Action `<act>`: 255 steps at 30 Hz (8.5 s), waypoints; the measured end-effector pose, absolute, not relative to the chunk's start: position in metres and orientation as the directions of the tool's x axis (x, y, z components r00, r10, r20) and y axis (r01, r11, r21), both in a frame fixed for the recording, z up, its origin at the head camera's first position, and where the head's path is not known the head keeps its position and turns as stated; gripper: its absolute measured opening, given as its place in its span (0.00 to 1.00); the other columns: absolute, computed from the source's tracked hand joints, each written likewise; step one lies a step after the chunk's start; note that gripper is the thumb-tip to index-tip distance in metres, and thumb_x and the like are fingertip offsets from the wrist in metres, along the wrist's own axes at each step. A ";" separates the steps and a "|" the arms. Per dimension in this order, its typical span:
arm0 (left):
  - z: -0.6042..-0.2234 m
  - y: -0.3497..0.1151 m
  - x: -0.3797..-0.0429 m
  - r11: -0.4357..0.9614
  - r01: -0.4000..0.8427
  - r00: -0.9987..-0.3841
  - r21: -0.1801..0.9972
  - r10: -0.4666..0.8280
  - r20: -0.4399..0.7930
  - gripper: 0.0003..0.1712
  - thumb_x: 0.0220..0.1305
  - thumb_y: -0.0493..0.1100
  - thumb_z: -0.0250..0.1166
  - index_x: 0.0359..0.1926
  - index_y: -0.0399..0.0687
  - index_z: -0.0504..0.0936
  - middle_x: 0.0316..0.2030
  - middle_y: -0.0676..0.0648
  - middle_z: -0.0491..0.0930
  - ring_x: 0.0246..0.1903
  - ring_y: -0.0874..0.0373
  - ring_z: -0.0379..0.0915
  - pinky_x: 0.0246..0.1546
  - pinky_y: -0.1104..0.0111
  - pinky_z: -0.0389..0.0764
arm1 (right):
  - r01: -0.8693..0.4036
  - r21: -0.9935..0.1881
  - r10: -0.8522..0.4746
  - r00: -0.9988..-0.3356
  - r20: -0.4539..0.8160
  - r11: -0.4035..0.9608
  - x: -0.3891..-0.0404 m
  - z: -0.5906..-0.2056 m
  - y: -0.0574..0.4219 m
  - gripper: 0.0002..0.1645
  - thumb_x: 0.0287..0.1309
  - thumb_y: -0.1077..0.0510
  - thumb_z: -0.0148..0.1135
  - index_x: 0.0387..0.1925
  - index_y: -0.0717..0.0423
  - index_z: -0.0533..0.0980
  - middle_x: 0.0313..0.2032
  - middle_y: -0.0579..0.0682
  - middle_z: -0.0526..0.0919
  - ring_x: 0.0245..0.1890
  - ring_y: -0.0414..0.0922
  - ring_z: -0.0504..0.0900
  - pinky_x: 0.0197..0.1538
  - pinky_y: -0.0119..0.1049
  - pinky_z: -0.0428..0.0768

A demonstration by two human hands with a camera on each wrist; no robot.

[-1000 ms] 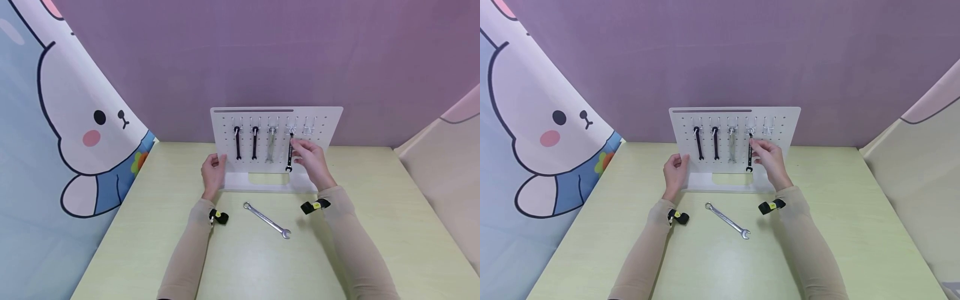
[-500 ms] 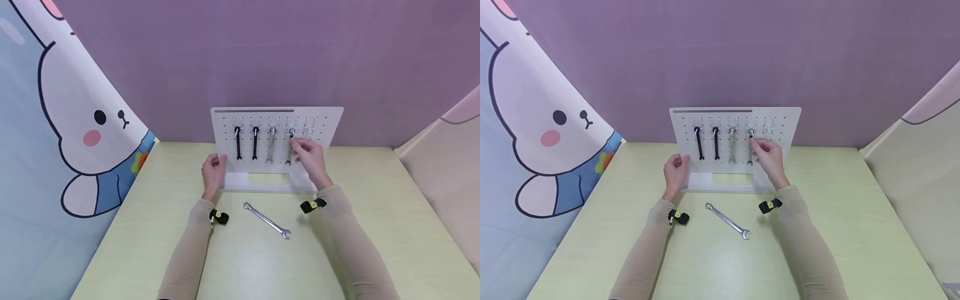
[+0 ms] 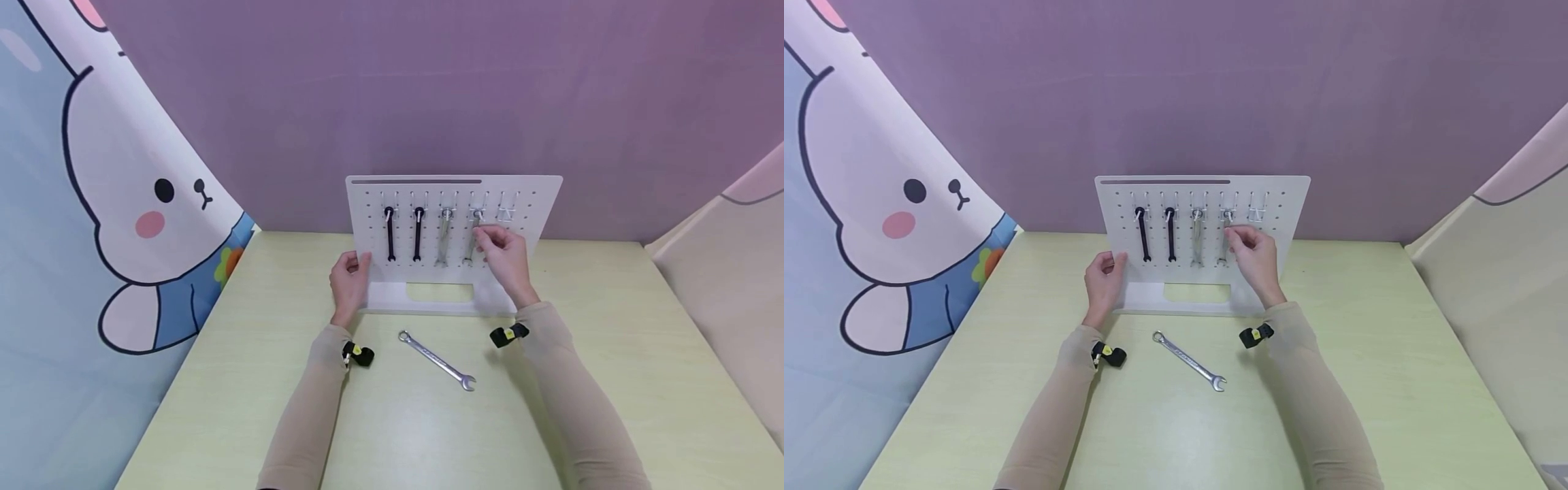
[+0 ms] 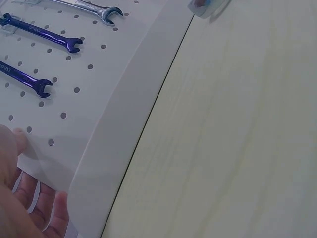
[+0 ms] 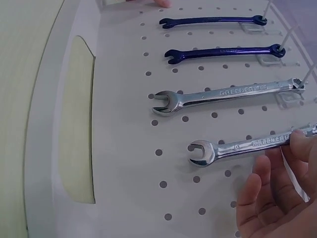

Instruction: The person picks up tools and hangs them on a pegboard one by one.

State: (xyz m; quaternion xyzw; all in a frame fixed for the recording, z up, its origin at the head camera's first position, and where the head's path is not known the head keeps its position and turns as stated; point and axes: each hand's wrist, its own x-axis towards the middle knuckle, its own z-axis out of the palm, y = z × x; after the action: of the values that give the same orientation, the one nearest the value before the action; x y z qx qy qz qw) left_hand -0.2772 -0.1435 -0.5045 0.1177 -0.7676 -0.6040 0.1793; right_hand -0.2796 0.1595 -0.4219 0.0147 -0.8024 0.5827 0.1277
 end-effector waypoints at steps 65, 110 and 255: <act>-0.506 -0.143 -0.277 0.230 0.033 -0.913 0.973 -0.389 0.123 0.22 0.75 0.54 0.68 0.54 0.40 0.85 0.47 0.38 0.87 0.48 0.46 0.81 0.55 0.55 0.81 | -0.196 -0.901 0.145 -0.952 0.270 0.387 -0.248 -0.439 0.145 0.14 0.70 0.54 0.70 0.46 0.61 0.88 0.42 0.57 0.91 0.30 0.35 0.80 0.34 0.25 0.77; -0.506 -0.143 -0.277 0.236 0.055 -0.910 0.970 -0.389 0.146 0.21 0.74 0.53 0.69 0.54 0.39 0.85 0.48 0.37 0.87 0.49 0.44 0.83 0.55 0.53 0.82 | -0.107 -0.847 -0.292 -0.955 -0.059 0.521 -0.182 -0.479 0.138 0.16 0.68 0.54 0.71 0.52 0.59 0.86 0.43 0.54 0.91 0.37 0.48 0.87 0.38 0.32 0.84; -0.504 -0.144 -0.276 0.227 0.034 -0.916 0.973 -0.383 0.121 0.21 0.74 0.54 0.68 0.54 0.41 0.85 0.48 0.38 0.87 0.49 0.45 0.82 0.54 0.54 0.81 | -0.143 -0.884 -0.271 -0.962 0.020 0.445 -0.187 -0.438 0.134 0.16 0.73 0.54 0.66 0.52 0.62 0.85 0.42 0.57 0.90 0.40 0.62 0.85 0.37 0.32 0.82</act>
State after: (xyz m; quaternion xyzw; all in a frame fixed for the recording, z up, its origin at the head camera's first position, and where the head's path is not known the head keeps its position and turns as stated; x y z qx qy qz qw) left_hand -0.2762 -0.1441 -0.5039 0.1139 -0.7645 -0.6112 0.1705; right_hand -0.1866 0.1344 -0.4382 0.1221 -0.8478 0.5124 -0.0621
